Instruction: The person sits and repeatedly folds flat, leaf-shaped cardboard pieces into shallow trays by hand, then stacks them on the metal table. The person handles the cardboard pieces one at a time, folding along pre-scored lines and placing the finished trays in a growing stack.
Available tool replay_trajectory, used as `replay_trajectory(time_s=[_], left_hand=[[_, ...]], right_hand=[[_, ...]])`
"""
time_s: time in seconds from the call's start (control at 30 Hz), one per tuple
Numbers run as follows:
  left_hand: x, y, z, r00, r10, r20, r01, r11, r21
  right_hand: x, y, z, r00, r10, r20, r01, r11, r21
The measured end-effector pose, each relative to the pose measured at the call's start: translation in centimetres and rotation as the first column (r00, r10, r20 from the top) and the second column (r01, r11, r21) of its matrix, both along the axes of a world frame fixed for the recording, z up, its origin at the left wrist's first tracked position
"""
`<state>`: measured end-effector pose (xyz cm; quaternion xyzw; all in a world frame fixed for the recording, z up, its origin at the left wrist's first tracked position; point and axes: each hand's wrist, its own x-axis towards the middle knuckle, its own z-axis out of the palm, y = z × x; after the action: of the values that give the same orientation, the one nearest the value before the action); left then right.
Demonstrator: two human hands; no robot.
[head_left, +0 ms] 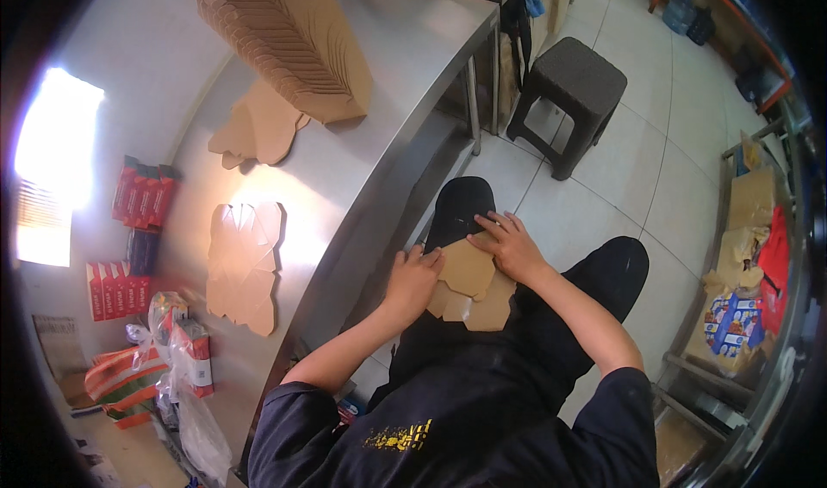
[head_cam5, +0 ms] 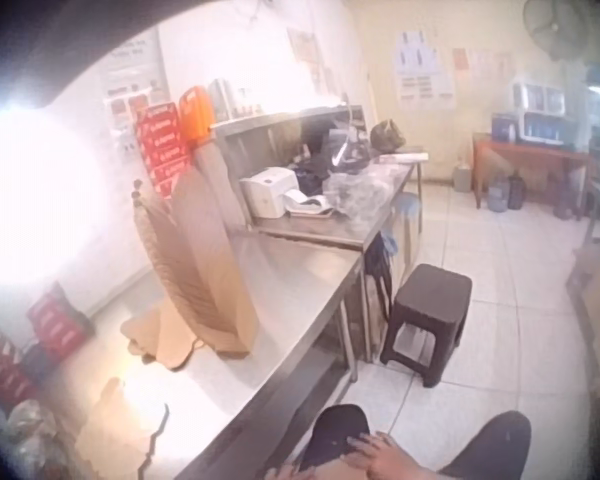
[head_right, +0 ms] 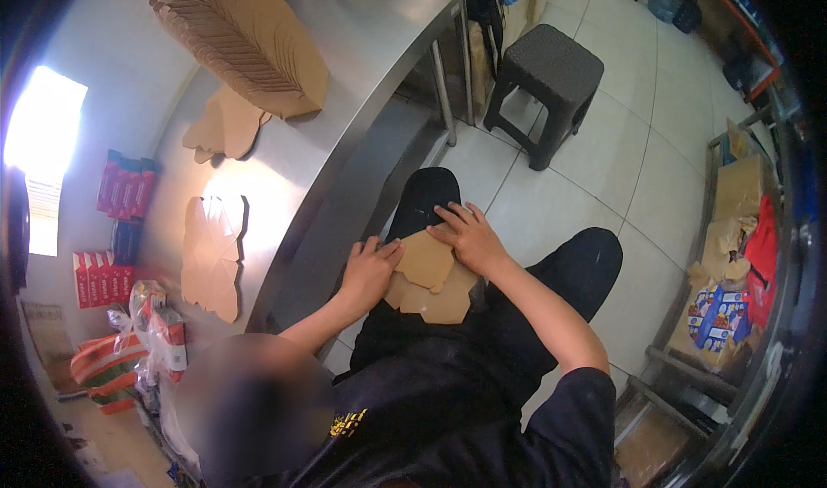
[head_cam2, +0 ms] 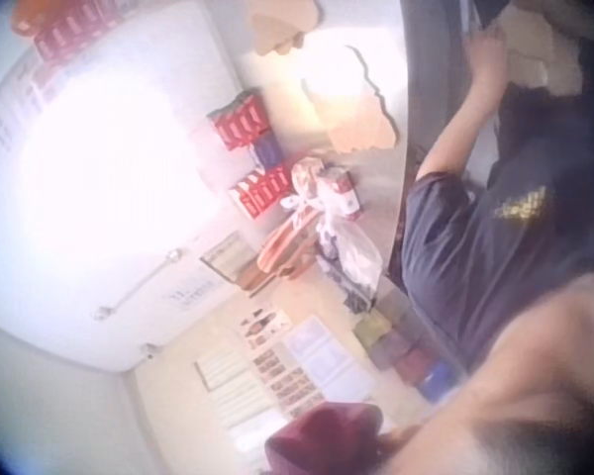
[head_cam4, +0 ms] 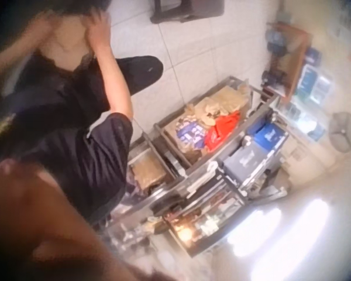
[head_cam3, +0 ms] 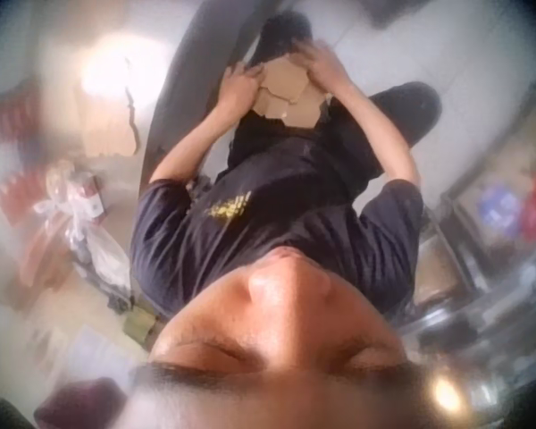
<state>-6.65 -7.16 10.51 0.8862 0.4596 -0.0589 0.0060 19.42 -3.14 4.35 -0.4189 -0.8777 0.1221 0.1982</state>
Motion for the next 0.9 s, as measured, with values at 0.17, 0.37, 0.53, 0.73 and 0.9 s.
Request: replay_trajectory(time_s=[0.17,0.37,0.53,0.73,0.9], left_hand=[[0.4,0.0,-1.1,0.987,0.051,0.154,-0.053,0.999,0.006],[-2.9,3.5,-2.0,0.367,0.855,0.366,-0.148,0.442,-0.885],[-3.2,3.0,2.0,0.050,0.967,0.248,0.532,0.184,-0.826],[-4.8,8.8,1.7,0.212,0.950,0.230,0.517,0.091,-0.851],[-3.3,9.6,3.6,0.678,0.624,0.388,-0.035,0.554,-0.832]], right_hand=[[-0.1,-2.0,1.3,0.980,-0.153,0.131,0.167,0.981,-0.103],[0.9,-2.7,-0.7,0.517,-0.781,-0.352,0.088,0.457,-0.885],[4.4,1.3,1.2,0.591,-0.670,-0.450,-0.350,0.290,-0.891],[4.5,7.7,7.0,0.950,-0.193,-0.246,-0.176,0.321,-0.931],[1.9,8.0,5.1,0.960,-0.109,-0.259,-0.164,0.532,-0.831]])
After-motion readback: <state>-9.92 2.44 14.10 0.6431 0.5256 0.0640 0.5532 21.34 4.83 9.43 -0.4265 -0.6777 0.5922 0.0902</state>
